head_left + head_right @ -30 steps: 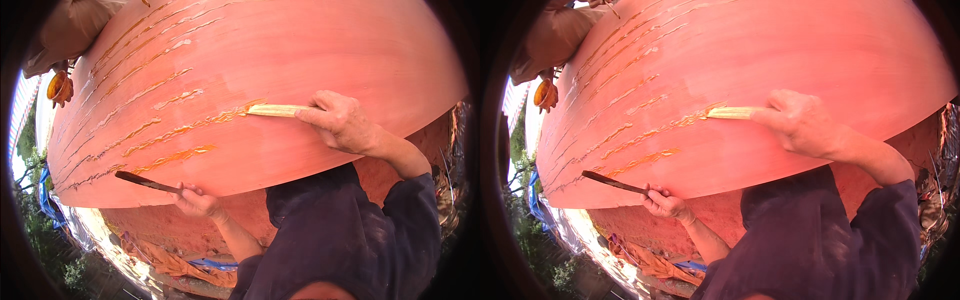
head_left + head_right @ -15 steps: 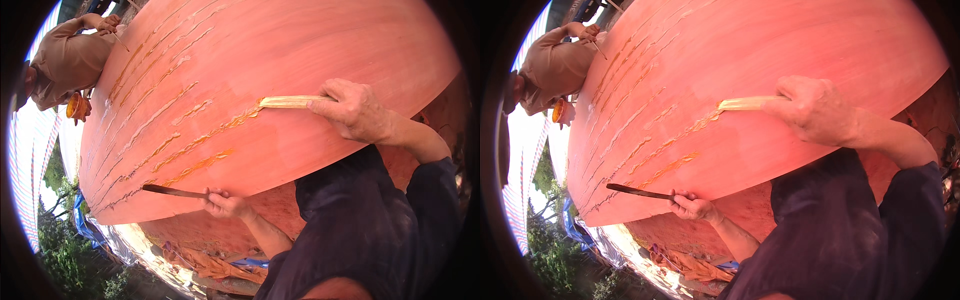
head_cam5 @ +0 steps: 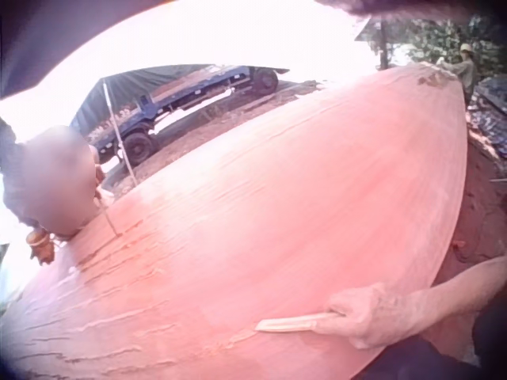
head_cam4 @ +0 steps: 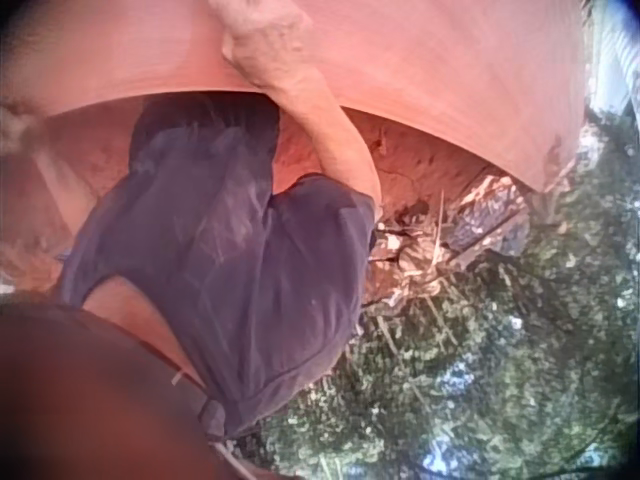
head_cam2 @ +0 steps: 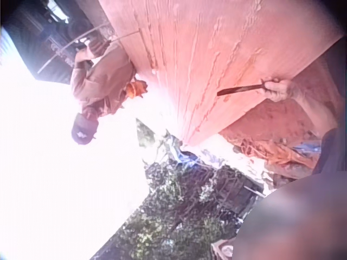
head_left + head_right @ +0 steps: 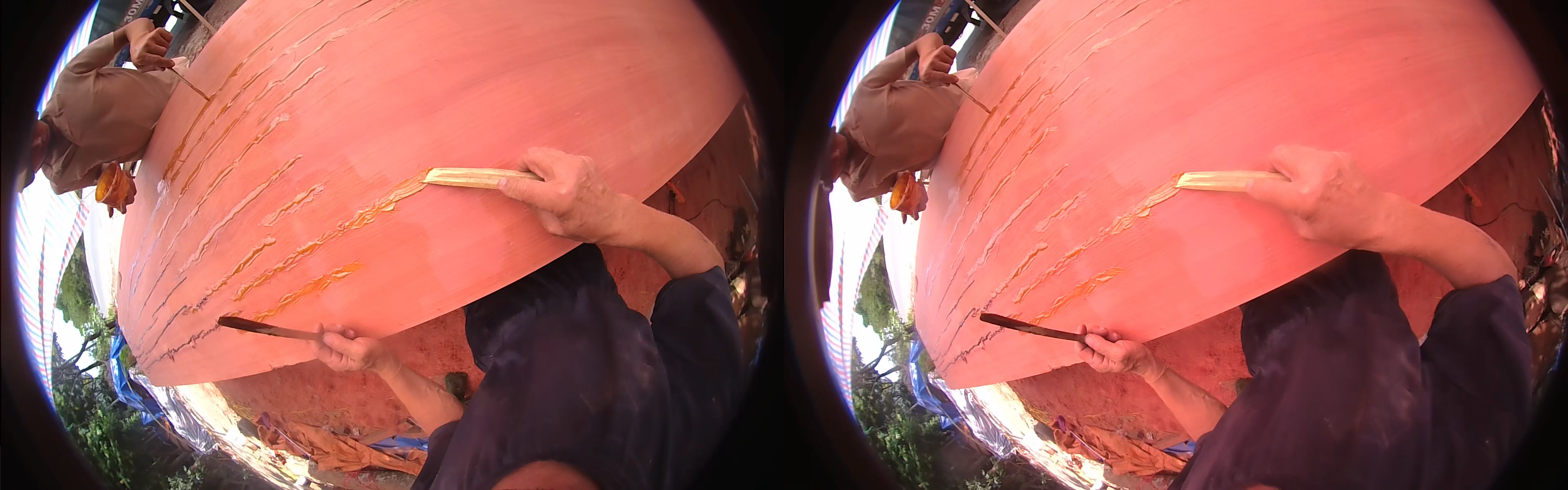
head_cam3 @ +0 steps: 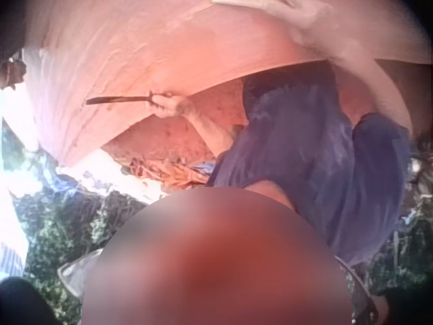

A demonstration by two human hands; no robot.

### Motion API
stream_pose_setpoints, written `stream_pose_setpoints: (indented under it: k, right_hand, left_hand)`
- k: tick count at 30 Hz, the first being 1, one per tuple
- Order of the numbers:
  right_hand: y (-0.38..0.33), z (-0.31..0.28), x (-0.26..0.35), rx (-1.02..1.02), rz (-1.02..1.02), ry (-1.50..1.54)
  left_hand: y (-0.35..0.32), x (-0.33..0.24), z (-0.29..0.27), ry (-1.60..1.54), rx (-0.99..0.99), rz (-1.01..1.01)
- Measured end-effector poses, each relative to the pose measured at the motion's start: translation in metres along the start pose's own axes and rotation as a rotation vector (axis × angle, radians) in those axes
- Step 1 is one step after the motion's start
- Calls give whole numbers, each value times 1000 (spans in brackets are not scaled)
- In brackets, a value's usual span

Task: The person uses a small metal spatula to spread a viscous orange substance in horizontal lines across a large pinkish-red board. A second person works alongside on the same board, also applying the substance. The camera wearer repeatedly dips the spatula into a container and continues spreading the material across the surface.

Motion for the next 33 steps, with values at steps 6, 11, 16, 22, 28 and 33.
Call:
stream_pose_setpoints:
  k: [6, 11, 16, 22, 28, 33]
  right_hand:
    - [-10, -13, -2, -46, -13, 12]
    - [-2, 3, 7, 34, -4, 15]
    - [-14, -12, 2, -12, 56, 23]
    - [2, 5, 24, -113, 36, 338]
    - [8, 43, 67, -112, 203, 563]
    - [9, 75, 91, -141, 313, 489]
  left_hand:
    - [1, 1, 0, -20, -3, 21]
    - [-1, -1, -2, 26, -17, -1]
    - [1, 6, -3, 9, -1, -42]
    - [0, 12, -8, 28, -15, -72]
    - [1, 11, -7, -8, 14, -41]
    - [1, 9, -5, -4, 28, -83]
Point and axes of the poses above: each hand's wrist, its own y-axis towards the middle knuckle, its own z-axis out of the palm, x = y × z, the point moved 7 cm from there along y, towards the middle knuckle, and after that the axes turned 3 degrees about x, right-handed, at the moved point
